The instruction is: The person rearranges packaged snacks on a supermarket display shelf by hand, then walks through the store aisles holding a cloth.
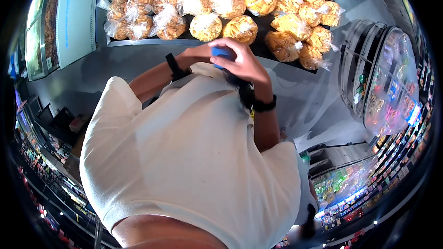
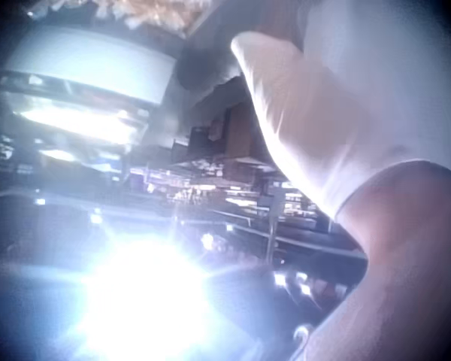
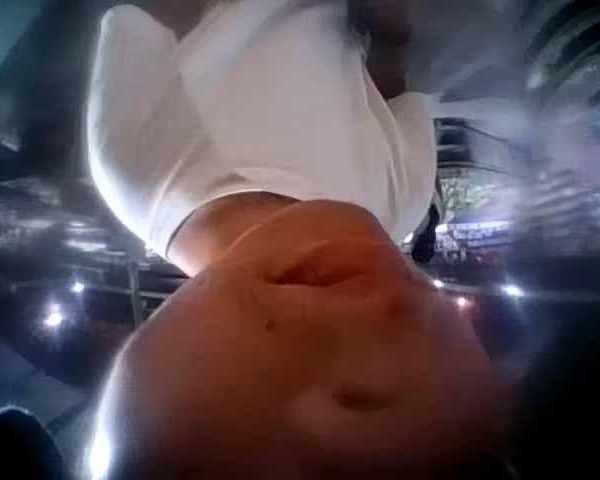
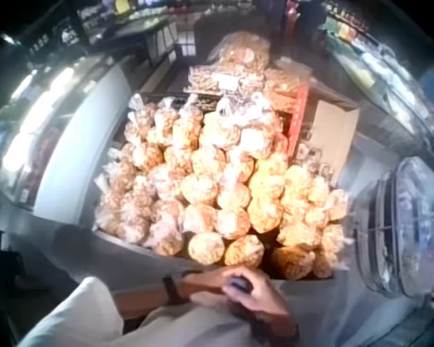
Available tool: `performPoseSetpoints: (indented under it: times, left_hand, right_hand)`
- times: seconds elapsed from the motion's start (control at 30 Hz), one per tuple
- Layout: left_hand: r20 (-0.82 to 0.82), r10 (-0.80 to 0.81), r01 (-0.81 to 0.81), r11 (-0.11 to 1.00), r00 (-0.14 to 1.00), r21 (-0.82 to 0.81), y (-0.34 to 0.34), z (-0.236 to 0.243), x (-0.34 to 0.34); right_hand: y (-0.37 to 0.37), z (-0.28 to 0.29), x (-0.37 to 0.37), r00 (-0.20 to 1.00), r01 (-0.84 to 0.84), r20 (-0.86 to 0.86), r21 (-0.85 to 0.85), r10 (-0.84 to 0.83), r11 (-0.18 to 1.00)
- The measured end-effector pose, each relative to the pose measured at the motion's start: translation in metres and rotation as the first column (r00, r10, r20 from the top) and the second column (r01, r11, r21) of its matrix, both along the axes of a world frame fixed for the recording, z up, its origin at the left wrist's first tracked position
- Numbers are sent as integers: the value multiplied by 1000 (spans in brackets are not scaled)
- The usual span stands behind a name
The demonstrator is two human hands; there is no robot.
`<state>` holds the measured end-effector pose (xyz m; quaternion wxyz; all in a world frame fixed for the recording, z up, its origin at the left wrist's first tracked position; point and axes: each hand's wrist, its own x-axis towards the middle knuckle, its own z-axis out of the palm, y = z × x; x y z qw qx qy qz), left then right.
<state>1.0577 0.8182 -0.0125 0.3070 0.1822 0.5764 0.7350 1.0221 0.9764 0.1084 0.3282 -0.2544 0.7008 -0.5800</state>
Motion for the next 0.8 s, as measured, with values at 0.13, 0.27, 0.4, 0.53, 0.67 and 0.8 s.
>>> performPoseSetpoints:
  times: [0.13, 0.27, 0.4, 0.53, 0.67, 0.8]
  left_hand:
    - [-20, -29, 22, 952, 999, -306, -35, -1, 7]
    - [52, 193, -190, 980, 980, -52, -80, -27, 40]
    - [-475, 112, -353, 818, 873, -455, -114, -33, 50]
    - [-334, 117, -323, 668, 935, -670, -113, -35, 54]
    - [-268, 160, -308, 625, 950, -718, -93, -40, 49]
    - [-126, 114, -168, 550, 985, -818, -68, 14, 21]
  right_hand:
    - [12, -101, -22, 817, 574, -173, 162, -550, 802]
    - [20, -141, -28, 705, 671, -581, 359, -407, 649]
    - [21, -166, -29, 796, 572, -488, 412, -359, 709]
    - [27, -157, -38, 756, 626, -506, 370, -416, 687]
    - [49, -140, -31, 764, 614, -541, 444, -351, 652]
    - [72, -120, -22, 698, 699, -563, 399, -443, 594]
